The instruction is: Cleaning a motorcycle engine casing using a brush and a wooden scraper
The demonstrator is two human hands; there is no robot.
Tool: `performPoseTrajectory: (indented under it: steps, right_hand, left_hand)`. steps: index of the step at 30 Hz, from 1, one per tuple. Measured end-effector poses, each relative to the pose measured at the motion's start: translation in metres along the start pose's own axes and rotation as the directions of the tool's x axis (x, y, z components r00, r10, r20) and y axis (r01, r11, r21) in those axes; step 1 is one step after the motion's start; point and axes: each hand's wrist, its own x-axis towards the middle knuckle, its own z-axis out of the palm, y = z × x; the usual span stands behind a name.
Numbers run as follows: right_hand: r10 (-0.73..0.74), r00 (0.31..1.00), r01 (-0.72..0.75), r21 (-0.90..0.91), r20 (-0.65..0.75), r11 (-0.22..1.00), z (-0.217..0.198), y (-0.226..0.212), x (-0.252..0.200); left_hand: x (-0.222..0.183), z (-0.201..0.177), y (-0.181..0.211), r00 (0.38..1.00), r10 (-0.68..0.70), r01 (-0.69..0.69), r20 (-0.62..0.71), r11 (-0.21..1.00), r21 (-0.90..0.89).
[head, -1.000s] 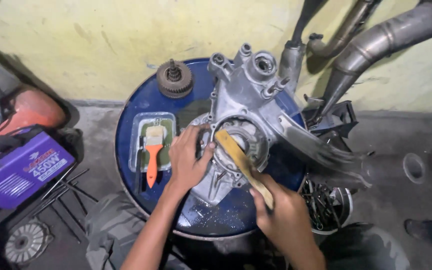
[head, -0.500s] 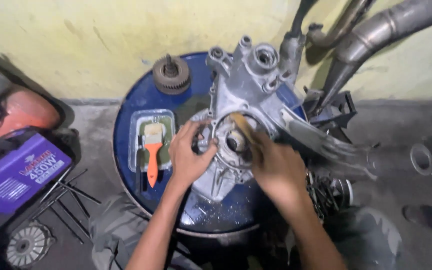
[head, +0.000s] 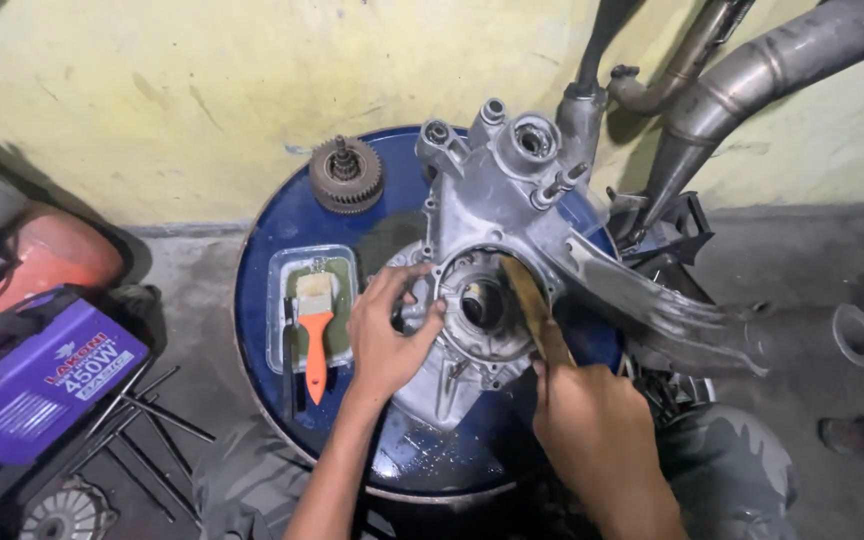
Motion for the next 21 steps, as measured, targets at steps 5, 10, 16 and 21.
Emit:
performPoseTrajectory:
  steps: [5,10,16,21]
  right_hand:
    - [-0.016,0.999,0.016,-0.007,-0.043,1.0,0.023,-0.012,0.047]
    - [0.069,0.985,-0.083,0.085,0.16,0.993,0.012,-0.003,0.038]
    - [0.151,0.975,-0.148,-0.03,0.165,0.989,0.013,0.027,-0.044]
    - [0.057,0.97,-0.027,-0.128,0.237,0.991,0.002,0.04,-0.043]
  left_hand:
    - [0.005,-0.005,0.004,1.0,0.005,-0.005,0.001,1.0,-0.014]
    - [0.002,-0.004,0.003,1.0,0.0,0.0,0.012,1.0,-0.023]
    - [0.005,-0.005,0.005,1.0,0.008,-0.008,0.009,1.0,-0.013]
    - [0.005,-0.003,0.003,0.999,0.044,-0.044,-0.005,0.999,-0.005]
